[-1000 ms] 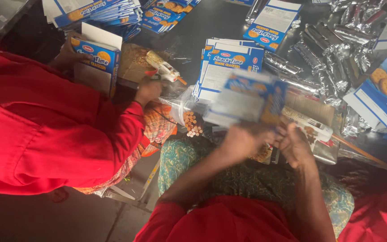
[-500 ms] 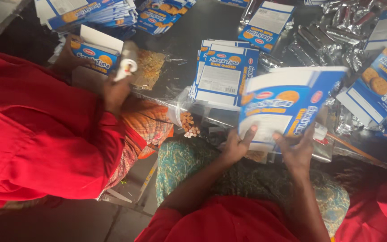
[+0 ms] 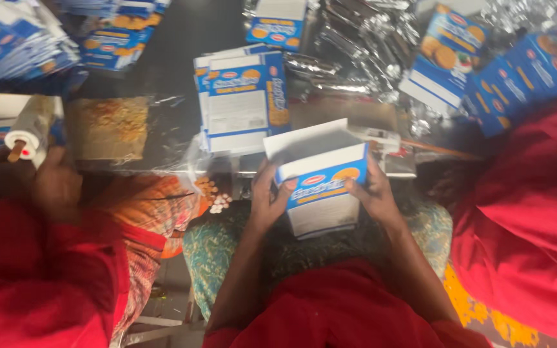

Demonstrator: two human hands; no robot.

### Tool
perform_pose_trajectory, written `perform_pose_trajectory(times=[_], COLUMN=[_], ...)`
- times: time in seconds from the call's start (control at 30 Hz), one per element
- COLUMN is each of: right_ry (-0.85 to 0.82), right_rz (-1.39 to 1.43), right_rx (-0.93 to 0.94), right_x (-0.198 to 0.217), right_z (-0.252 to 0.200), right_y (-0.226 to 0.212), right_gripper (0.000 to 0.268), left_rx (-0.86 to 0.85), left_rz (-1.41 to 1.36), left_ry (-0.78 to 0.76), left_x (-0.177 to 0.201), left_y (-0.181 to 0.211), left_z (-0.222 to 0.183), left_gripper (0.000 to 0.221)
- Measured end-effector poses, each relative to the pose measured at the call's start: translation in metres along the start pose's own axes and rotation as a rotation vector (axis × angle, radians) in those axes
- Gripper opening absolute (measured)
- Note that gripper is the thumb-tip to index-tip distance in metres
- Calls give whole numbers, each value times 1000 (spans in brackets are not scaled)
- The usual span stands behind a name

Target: The person sits on the floor and uses a hot glue gun to apply glue to the flaps of Snack Time cracker boxes, then folds and presses the flaps to seal them. The person handles multiple boxes one at a time, stacking sealed boxes to the side.

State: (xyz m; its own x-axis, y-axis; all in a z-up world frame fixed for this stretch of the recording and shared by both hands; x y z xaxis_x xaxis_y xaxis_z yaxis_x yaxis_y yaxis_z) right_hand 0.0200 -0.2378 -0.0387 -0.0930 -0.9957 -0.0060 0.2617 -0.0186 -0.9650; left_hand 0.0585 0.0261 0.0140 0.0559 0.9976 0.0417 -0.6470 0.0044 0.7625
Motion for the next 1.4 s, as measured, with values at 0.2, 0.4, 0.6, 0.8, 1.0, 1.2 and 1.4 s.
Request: perform_pose_trajectory(times=[0.2,0.4,0.6,0.8,1.0,1.2,1.4], right_ry=[209,355,421,317,134,-74,-43], right_rz=[6,236,-209,380,821,880,527], right_rx=[-107,99,-81,-530,-498,-234,-223], right_x=[8,14,66,93,49,36,9], right_z=[3,5,-13,-11,46,13,-27], right_y=[-22,-47,-12,81,107,73,21], right_gripper=[20,42,29,52,62,59,47], left_rx=[328,95,97,188,126,308,243], left_rz=[-125,-139,62,248,355,356,489], left_ry=[-50,-103,148,218,172,243,164], left_x=[-24,-46,-20,-10,-25,-20,-30], left_y=[12,27,14,-2,-3,-11,-8], left_z=[-12,-20,-12,-8,-14,-17,-21], left_gripper=[25,44,48,53,61,64,60])
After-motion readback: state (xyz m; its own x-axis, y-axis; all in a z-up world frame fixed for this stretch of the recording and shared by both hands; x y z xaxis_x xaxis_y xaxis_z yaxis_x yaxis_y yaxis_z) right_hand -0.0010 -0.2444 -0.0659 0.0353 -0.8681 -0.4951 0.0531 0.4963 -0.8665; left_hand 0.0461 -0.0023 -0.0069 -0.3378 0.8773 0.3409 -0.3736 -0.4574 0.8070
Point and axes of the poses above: each hand's wrist, its own z-axis towards the middle knuckle, its own x-axis out of the back of the hand, y = z × x, the point moved 3 cm from there along z, towards the middle knuckle, and after that the axes turned 3 degrees about y, right-handed, at the moved point
